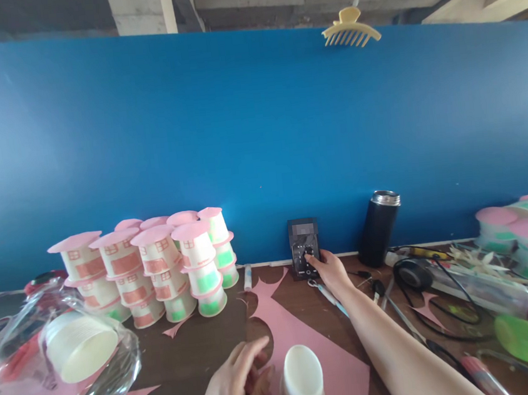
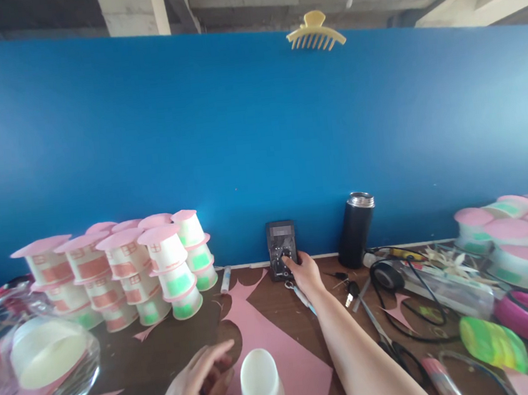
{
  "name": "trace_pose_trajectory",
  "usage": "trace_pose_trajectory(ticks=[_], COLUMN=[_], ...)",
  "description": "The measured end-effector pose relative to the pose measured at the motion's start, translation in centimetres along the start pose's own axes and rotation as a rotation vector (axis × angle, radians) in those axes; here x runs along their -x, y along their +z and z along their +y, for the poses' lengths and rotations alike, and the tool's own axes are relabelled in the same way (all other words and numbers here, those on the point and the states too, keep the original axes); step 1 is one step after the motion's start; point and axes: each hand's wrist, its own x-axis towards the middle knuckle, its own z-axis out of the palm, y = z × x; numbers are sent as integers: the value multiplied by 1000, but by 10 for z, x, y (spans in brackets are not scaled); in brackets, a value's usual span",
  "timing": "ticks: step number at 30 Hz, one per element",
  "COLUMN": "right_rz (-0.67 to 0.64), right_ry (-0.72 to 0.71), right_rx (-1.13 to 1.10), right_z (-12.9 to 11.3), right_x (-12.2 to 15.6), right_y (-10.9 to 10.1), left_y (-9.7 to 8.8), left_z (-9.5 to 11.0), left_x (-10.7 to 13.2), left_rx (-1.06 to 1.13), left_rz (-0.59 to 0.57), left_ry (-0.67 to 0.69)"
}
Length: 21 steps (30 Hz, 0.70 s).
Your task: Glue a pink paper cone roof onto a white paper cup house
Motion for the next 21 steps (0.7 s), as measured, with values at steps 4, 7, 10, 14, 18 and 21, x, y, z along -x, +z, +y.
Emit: trace_pose_trajectory(ticks=[4,7,10,14,18,21], right_rz=[18,28,33,26,22,21], right_ry=[27,41,52,42,24,14], right_rx=[34,52,58,44,24,15], right_z=[-3,-4,-5,-6,-2,2], right_x=[0,0,1,2,1,-1], right_y=[0,0,0,0,0,1], left_y=[-1,-2,-1,-1,-2,-2], left_z=[2,2,1,2,3,3], left_x=[-1,0,0,0,-1,-1], left_rx=[7,17,19,26,23,21], left_rz=[-7,-15,-20,-17,-23,-22], left_ry=[-4,-17,-27,-23,-29,-34])
